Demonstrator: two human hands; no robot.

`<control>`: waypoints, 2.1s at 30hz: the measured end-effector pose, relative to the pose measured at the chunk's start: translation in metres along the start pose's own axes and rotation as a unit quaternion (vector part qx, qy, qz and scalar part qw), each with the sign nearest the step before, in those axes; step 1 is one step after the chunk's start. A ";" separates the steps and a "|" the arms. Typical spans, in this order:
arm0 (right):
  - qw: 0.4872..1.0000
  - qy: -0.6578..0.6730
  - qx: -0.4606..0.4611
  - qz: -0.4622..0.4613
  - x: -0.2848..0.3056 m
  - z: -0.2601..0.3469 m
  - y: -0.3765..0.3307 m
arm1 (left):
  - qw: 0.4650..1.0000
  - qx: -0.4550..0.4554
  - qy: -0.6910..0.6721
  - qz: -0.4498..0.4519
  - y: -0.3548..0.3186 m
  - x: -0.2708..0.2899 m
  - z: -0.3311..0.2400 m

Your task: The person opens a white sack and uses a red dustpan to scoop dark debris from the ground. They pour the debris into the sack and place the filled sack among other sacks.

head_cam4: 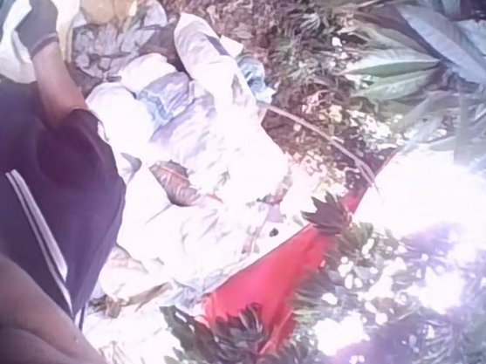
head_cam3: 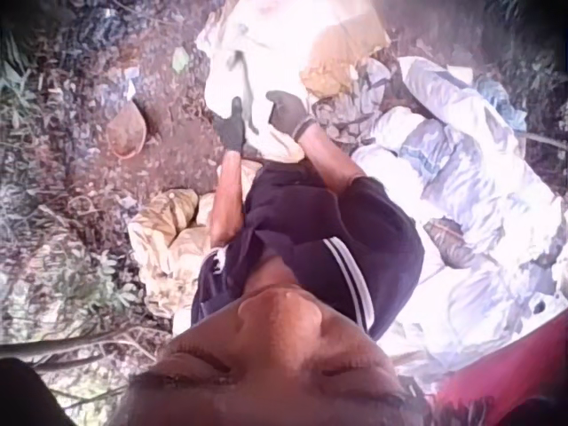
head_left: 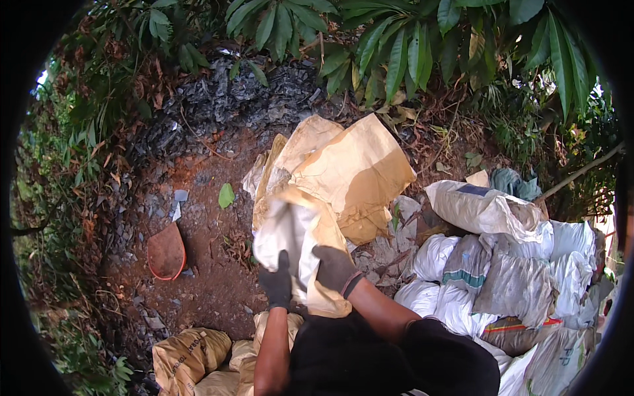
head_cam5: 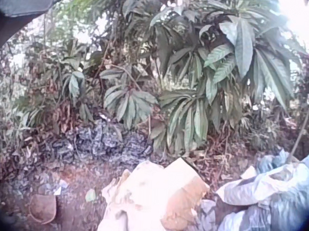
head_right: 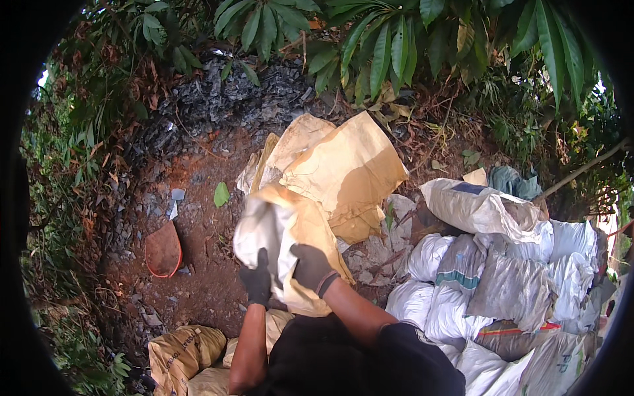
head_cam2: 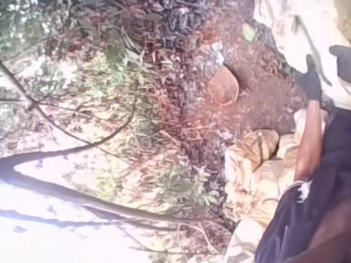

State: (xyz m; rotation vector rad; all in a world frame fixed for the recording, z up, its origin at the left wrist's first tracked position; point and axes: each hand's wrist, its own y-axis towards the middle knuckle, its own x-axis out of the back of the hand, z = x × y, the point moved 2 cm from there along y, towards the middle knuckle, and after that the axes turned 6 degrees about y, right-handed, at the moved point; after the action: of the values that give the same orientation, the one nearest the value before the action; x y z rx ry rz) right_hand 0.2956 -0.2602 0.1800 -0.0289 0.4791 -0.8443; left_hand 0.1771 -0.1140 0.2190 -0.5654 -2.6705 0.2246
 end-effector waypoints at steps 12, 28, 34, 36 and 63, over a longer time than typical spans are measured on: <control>0.879 -0.434 0.172 -0.092 0.013 0.174 -0.034 | 0.941 0.131 0.305 0.071 0.003 0.055 0.114; 0.867 -0.438 0.138 -0.192 0.261 0.234 -0.216 | 0.785 -0.279 0.094 0.545 -0.159 -0.183 -0.206; 0.747 -0.563 0.277 -0.218 0.279 0.244 -0.157 | 0.775 -0.057 -0.207 0.595 -0.070 -0.065 -0.090; 0.812 -0.506 0.178 -0.229 0.232 0.279 -0.130 | 0.713 0.021 -0.367 0.598 -0.038 -0.005 -0.034; 0.939 -0.341 0.021 -0.049 -0.097 -0.033 -0.122 | 0.957 -0.156 0.186 -0.159 -0.102 0.219 0.145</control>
State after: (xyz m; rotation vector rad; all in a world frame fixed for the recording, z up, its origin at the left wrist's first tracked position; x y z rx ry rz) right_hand 0.1398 -0.2665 0.2152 -0.2997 -0.1956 -0.8816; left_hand -0.1032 -0.1254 0.1878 -0.2285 -2.3879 -0.3669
